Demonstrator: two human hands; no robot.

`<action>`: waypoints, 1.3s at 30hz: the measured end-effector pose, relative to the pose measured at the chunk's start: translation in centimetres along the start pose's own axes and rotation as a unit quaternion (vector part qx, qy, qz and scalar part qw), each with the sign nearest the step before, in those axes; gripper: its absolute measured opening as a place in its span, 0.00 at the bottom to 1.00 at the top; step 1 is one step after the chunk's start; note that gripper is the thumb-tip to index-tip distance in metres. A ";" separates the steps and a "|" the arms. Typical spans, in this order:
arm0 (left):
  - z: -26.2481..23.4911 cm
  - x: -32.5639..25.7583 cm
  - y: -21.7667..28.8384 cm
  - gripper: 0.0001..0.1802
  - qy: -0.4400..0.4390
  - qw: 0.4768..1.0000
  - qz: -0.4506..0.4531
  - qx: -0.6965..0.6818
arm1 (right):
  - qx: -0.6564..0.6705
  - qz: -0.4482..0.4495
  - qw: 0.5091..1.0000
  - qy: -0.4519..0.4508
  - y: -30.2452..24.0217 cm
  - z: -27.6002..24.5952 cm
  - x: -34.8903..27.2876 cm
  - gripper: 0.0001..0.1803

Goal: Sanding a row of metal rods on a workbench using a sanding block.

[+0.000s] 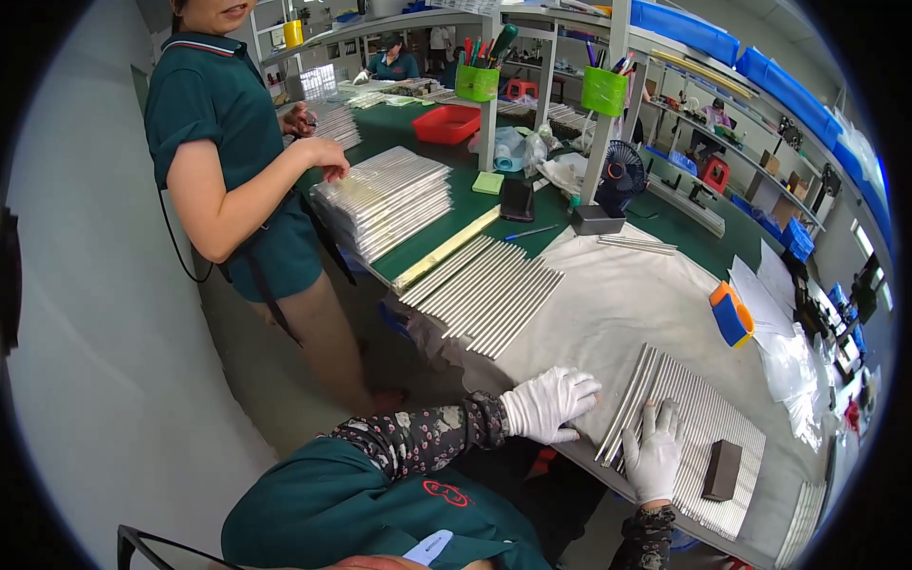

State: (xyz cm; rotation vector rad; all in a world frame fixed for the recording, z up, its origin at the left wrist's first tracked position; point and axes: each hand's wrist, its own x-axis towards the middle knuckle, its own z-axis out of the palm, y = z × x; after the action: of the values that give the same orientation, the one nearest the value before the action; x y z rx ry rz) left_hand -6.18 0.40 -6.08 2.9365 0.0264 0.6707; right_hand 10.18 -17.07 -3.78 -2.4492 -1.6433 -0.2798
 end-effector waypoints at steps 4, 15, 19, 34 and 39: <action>-0.2 0.0 0.1 0.35 -0.009 1.000 -0.004 -0.008 | 0.006 -0.001 1.000 0.002 0.0 0.1 -0.1 0.31; -0.1 -0.2 0.1 0.36 -0.003 1.000 0.001 -0.008 | 0.008 -0.007 1.000 0.012 0.6 0.9 -0.2 0.32; -0.3 0.0 0.0 0.36 -0.005 1.000 -0.001 -0.005 | 0.007 -0.008 1.000 0.016 0.6 0.9 0.0 0.32; -0.1 -0.6 0.7 0.36 -0.006 1.000 -0.004 -0.017 | 0.009 -0.003 1.000 0.000 0.5 0.7 -0.9 0.34; 0.2 0.1 0.1 0.35 0.007 0.999 0.028 -0.033 | 0.022 -0.012 0.999 0.037 0.2 0.0 -0.9 0.32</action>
State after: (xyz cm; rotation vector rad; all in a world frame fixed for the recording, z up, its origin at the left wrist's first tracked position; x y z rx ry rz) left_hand -6.02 0.29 -6.22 2.8793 -0.0758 0.6851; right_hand 10.04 -17.90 -4.01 -2.3593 -1.6318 -0.3316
